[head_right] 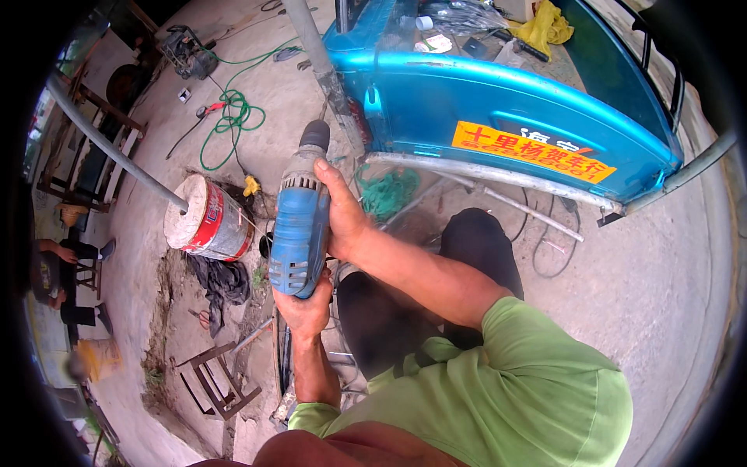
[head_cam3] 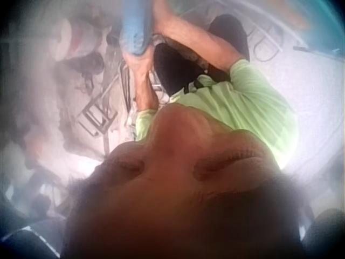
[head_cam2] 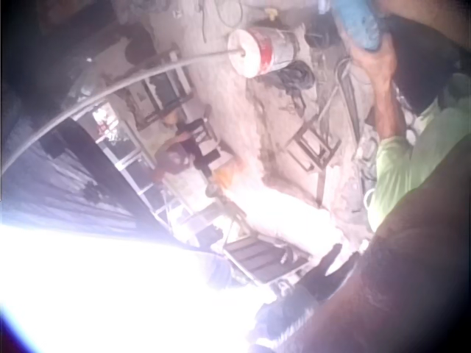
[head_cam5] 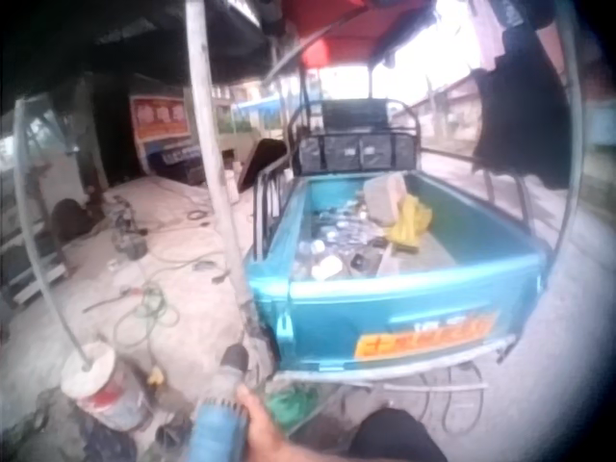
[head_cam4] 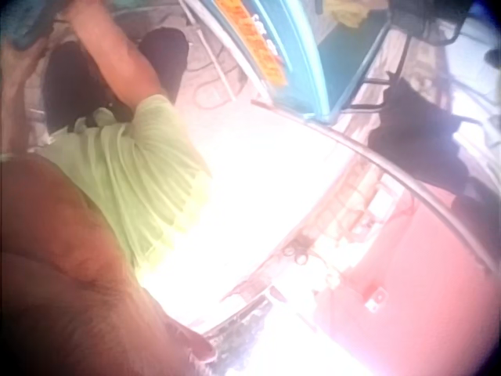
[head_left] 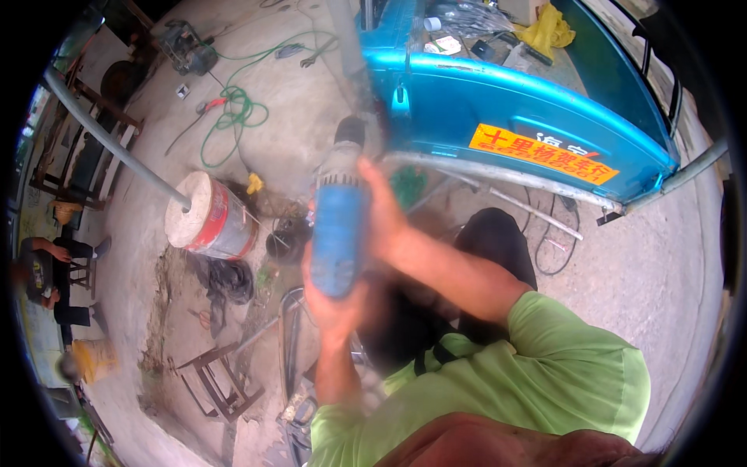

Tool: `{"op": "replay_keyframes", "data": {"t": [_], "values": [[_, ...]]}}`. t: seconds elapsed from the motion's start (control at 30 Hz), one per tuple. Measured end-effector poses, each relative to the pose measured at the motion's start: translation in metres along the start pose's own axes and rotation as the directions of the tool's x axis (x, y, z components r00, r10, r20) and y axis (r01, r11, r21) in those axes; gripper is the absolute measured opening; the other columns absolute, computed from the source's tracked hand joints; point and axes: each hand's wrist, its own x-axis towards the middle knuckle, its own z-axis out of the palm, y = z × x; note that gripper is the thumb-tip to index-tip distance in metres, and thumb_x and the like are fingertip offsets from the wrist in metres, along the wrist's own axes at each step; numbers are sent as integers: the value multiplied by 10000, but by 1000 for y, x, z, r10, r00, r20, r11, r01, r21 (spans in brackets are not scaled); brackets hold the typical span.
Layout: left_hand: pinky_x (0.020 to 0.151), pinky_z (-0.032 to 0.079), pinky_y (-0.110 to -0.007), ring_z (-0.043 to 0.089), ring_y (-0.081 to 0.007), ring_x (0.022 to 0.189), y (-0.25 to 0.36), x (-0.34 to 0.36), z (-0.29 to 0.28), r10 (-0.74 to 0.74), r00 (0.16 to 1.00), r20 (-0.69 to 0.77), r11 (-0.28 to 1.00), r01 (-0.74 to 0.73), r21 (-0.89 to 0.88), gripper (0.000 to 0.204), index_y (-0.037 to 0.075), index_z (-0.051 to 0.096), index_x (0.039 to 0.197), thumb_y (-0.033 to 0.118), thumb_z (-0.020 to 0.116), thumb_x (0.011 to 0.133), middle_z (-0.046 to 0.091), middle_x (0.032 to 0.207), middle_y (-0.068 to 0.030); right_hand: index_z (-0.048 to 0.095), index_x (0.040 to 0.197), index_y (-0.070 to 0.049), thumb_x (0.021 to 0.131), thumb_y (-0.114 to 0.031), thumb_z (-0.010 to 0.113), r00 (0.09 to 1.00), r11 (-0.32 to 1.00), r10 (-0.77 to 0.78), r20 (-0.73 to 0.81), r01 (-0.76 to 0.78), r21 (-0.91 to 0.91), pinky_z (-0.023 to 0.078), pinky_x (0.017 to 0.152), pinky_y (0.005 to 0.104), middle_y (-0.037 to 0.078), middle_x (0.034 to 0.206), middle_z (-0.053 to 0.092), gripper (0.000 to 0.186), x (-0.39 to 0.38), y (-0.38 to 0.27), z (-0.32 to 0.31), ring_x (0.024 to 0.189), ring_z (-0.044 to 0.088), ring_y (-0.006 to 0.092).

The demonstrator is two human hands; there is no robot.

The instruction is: The person uses a power drill to create a hole in a vertical metal pole, while another person pours water from a plastic bottle onto the drill bit to cool it.

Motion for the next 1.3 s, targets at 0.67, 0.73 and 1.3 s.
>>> {"op": "replay_keyframes", "data": {"t": [0.67, 0.73, 1.3], "values": [[788, 550, -331, 671, -172, 873, 6, 7, -6, 7, 1000, -15, 999, -6, 45, 500, -19, 591, 1206, 37, 766, 741, 687, 1017, -88, 639, 1143, -53, 964, -626, 512, 999, 999, -45, -18, 45, 17, 557, 841, 401, 144, 995, 692, 613, 6, 3, 3, 909, 669, 241], [786, 550, -329, 674, -175, 875, 4, 5, -4, 28, 999, -30, 999, -27, 46, 469, -17, 607, 1183, 40, 769, 746, 691, 1011, -87, 637, 1148, -53, 963, -627, 513, 997, 998, -62, -49, 62, -7, 556, 844, 400, 141, 997, 690, 616, 4, 1, 7, 908, 668, 241], [793, 548, -321, 674, -169, 862, 15, 7, 2, 34, 998, -48, 999, -35, -6, 401, -20, 642, 1131, 8, 761, 749, 704, 981, -81, 638, 1113, -61, 988, -602, 509, 997, 996, -76, -13, 76, 41, 551, 820, 382, 100, 974, 688, 570, 6, 4, 4, 878, 661, 216]]}}
